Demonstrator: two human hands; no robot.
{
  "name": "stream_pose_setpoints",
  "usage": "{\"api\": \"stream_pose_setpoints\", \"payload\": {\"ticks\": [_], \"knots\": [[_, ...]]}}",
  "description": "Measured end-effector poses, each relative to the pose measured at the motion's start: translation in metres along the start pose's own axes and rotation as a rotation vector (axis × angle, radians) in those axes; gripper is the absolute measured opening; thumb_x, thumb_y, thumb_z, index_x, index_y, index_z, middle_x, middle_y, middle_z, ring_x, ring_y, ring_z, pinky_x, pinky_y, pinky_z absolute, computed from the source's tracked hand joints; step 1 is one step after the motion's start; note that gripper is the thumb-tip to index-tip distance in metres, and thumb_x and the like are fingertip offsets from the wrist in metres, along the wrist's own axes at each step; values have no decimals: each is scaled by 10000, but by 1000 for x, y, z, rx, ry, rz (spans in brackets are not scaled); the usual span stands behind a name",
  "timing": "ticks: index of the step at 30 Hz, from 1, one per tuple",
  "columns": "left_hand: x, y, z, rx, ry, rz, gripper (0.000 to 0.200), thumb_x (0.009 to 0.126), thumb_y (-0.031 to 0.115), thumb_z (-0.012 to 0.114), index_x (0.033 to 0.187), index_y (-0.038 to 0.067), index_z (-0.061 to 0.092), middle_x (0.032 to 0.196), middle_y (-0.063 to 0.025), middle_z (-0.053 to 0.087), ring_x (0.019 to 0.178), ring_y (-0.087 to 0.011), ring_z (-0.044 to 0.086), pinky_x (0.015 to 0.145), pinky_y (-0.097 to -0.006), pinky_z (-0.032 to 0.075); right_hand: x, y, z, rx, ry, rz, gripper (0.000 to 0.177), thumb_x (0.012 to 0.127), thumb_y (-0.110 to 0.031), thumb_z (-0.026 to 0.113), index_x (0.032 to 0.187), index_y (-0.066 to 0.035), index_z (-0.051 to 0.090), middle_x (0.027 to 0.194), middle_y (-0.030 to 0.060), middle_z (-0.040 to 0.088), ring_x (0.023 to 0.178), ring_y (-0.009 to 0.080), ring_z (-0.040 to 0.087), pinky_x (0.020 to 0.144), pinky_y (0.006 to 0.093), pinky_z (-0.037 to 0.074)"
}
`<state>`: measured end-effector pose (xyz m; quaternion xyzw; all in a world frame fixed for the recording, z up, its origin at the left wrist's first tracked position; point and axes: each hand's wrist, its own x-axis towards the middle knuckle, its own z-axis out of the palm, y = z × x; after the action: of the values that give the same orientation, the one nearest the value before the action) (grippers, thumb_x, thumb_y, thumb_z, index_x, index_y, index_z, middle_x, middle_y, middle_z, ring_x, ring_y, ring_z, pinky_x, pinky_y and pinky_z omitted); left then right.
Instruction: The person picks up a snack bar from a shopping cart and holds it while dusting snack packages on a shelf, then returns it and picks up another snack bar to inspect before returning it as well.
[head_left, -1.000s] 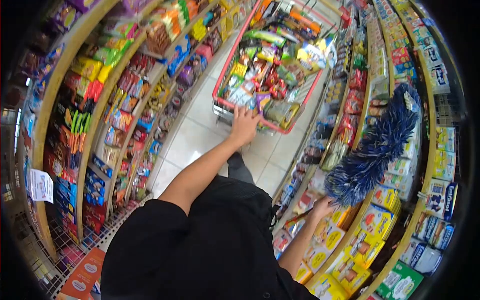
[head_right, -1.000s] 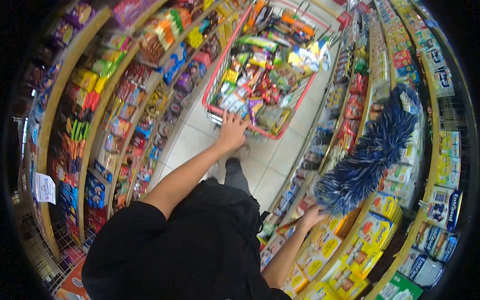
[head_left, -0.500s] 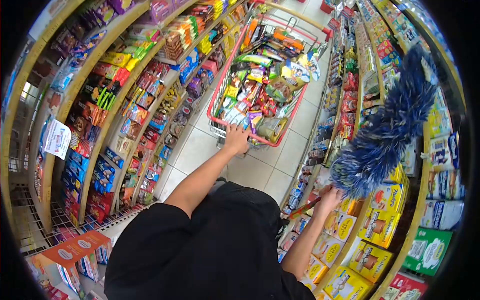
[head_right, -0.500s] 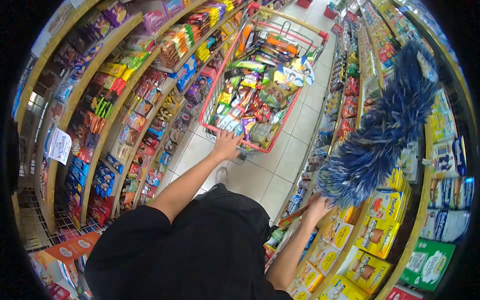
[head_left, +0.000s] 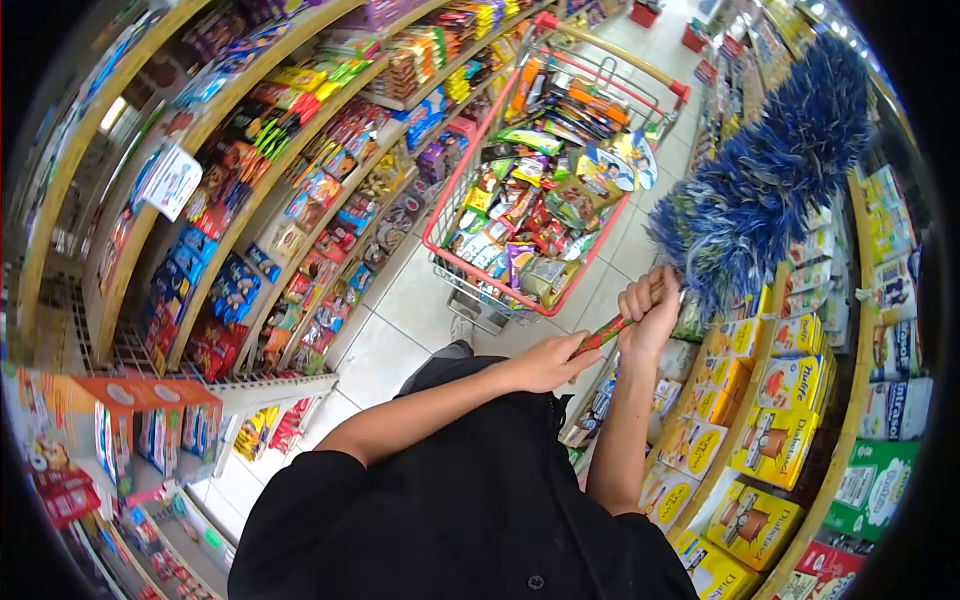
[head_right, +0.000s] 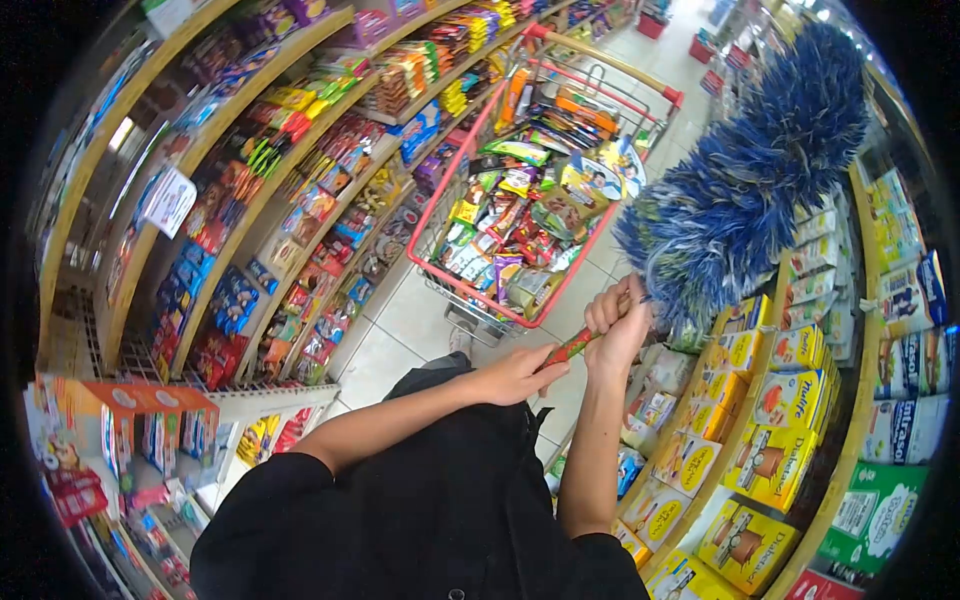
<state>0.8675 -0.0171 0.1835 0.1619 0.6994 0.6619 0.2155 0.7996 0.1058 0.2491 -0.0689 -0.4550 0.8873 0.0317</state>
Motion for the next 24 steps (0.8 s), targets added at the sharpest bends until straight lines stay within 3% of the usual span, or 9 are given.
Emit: {"api": "stream_pose_setpoints", "payload": {"ticks": [2,6,7,10,11,14,20,22,24], "knots": [[-9,4,8,40,96,89,266,933,268,462,911,3,459,599,-121,494,470,-229,475,501,-352,390,-8,-7,11,52,-10,24,287,927,-304,424,731,-94,433,463,-38,235,374,71,184,371,236,162],[-24,6,-4,59,56,192,257,937,256,448,917,0,433,573,-128,453,486,-244,451,496,-369,366,-30,1,28,-243,120,-135,357,957,-353,371,758,-62,424,512,18,329,459,142,346,475,281,340],[-25,8,-1,32,50,205,256,938,254,444,916,0,424,566,-129,442,491,-246,451,498,-372,364,-33,1,10,-289,1,-116,357,971,-341,333,835,-32,449,598,71,460,607,223,507,657,354,439],[-23,12,-8,82,41,242,254,937,256,444,913,6,405,563,-140,433,520,-275,469,511,-380,368,-51,11,10,-370,-23,-145,341,978,-319,317,947,-11,461,740,131,561,784,281,587,814,391,446],[-23,12,-11,56,14,229,257,935,257,446,912,4,405,566,-146,437,522,-286,472,512,-386,367,-55,14,-1,-347,-62,-89,355,977,-318,315,1028,6,451,884,183,590,920,318,588,913,417,411],[-23,11,-22,17,-49,230,259,931,256,450,910,2,405,575,-165,450,530,-321,482,515,-404,366,-62,14,0,-435,-86,-75,389,976,-287,305,1021,58,478,952,192,606,969,289,583,946,413,392],[-19,10,-51,9,-72,350,267,919,250,466,965,-9,420,582,-189,476,545,-378,500,524,-429,390,-62,18,27,-428,-102,-90,429,977,-341,285,1179,26,375,854,183,607,935,333,579,874,432,421],[-16,5,-58,36,-29,388,287,914,252,474,1006,-16,427,583,-200,488,550,-393,507,530,-433,404,-56,28,37,-250,-8,-66,357,968,-356,327,1050,-25,431,675,83,464,694,218,458,679,342,365],[-8,-2,-74,100,-179,314,425,882,323,519,1108,-25,427,810,-228,556,748,-375,559,647,-432,429,-49,39,47,-74,89,-39,320,960,-371,368,921,-76,486,496,-18,321,452,103,338,483,253,310]]}}
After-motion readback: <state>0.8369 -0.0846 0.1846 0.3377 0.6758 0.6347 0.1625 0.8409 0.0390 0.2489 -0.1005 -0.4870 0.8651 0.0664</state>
